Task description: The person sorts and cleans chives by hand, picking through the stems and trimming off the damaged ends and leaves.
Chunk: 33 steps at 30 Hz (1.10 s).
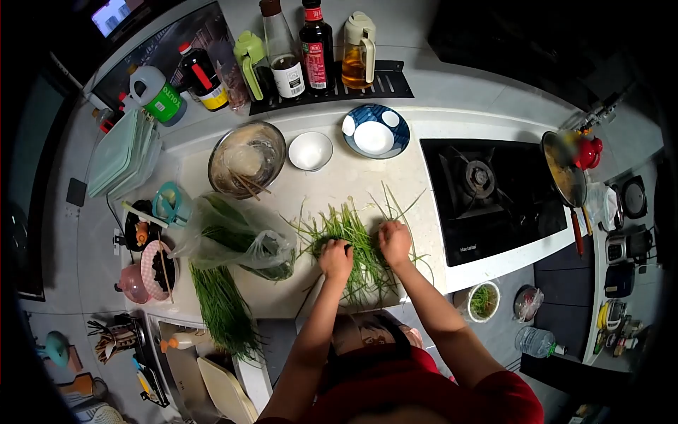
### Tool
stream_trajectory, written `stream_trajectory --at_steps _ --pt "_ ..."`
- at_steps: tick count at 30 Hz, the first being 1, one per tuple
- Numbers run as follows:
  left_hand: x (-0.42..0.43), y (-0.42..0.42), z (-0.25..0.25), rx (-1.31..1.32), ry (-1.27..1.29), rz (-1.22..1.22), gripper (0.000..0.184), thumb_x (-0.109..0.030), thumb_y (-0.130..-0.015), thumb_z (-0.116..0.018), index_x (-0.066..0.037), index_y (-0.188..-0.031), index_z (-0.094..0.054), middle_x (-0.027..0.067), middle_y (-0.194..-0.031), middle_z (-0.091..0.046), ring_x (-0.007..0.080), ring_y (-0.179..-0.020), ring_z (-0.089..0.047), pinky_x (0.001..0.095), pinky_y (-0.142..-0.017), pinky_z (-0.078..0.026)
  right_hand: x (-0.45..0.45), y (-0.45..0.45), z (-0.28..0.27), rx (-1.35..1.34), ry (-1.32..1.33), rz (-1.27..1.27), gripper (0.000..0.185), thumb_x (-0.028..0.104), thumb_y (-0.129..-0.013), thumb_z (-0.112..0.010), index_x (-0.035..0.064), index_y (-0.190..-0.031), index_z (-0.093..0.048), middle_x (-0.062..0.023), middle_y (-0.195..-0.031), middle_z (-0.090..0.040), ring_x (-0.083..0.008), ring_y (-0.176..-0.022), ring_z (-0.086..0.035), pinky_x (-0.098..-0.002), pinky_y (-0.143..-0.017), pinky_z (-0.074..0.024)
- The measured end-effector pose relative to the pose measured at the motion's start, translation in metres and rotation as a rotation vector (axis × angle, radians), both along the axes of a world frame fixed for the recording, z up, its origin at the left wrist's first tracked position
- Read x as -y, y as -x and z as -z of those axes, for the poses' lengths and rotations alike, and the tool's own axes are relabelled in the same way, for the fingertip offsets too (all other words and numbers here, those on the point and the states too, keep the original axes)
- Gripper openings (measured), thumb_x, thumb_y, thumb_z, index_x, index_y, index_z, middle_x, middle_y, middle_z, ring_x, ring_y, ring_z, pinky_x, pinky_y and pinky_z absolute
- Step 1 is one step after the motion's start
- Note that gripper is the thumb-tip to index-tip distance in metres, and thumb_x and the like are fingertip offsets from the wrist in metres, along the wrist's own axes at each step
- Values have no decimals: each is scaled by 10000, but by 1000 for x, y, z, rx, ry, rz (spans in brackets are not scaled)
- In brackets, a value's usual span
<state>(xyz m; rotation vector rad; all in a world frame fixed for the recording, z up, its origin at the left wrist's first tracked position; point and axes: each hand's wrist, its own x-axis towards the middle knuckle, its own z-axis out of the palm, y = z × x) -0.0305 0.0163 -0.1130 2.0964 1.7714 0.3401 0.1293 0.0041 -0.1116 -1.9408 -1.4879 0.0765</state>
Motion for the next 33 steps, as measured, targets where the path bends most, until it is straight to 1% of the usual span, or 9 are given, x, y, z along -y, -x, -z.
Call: stream_trajectory --at_steps 4,8,12,14,16,19,24,28,33 --pt "14 13 -3 -2 -155 85 184 -174 -725 -642 -97 -887 -602 85 -935 -515 282 -892 -497 384 -669 -461 1 21 3 2 220 -140 162 225 -646 -651 95 -741 -625 -99 -766 -585 -301 -708 -544 -391 -644 -444" --pt "22 28 15 27 -98 77 200 -23 -681 -625 -76 -872 -600 97 -947 -501 302 -885 -496 402 -678 -457 -7 25 20 -2 278 -116 124 205 -682 -628 119 -772 -640 -94 -753 -587 -299 -704 -557 -391 -638 -459" --pt "11 40 9 106 -103 -10 268 52 -602 -602 -94 -827 -615 91 -935 -491 293 -911 -481 371 -730 -445 -6 16 5 -320 255 96 159 173 -721 -608 79 -845 -638 -129 -733 -617 -283 -668 -596 -347 -610 -474" --pt "6 46 18 36 -60 20 270 15 -633 -589 -89 -881 -614 91 -990 -502 302 -942 -477 376 -766 -434 -4 6 1 -287 189 124 166 145 -729 -594 81 -878 -629 -129 -727 -611 -286 -668 -590 -346 -603 -467" --pt "3 48 5 -20 29 60 286 -16 -652 -583 -89 -928 -608 92 -1023 -506 308 -957 -474 382 -786 -426 -6 -1 1 50 57 108 176 116 -712 -584 77 -882 -614 -139 -734 -592 -305 -685 -571 -370 -606 -454" --pt "1 44 0 111 -44 10 284 -75 -715 -539 -85 -996 -578 105 -1044 -517 314 -971 -474 392 -802 -422 -14 9 3 -23 -29 70 175 94 -697 -577 71 -869 -602 -150 -746 -571 -319 -701 -553 -393 -616 -444" --pt "-27 25 9 143 40 -79 220 -145 -765 -551 -51 -963 -539 128 -965 -523 313 -899 -514 389 -723 -458 -29 53 3 -118 473 -93 196 214 -737 -559 65 -857 -602 -157 -720 -600 -331 -669 -582 -408 -607 -467" --pt "-43 11 13 -107 132 -92 283 -194 -740 -613 -43 -958 -516 129 -933 -538 304 -884 -532 385 -706 -474 -41 74 5 -176 588 29 329 276 -700 -605 52 -939 -568 -175 -812 -610 -324 -760 -593 -397 -678 -475" --pt "-46 20 22 -39 202 -35 275 -144 -710 -625 -20 -923 -505 168 -826 -566 316 -774 -567 412 -617 -488 -60 75 5 -275 788 34 445 299 -625 -647 38 -975 -562 -166 -874 -615 -293 -803 -601 -366 -712 -474"
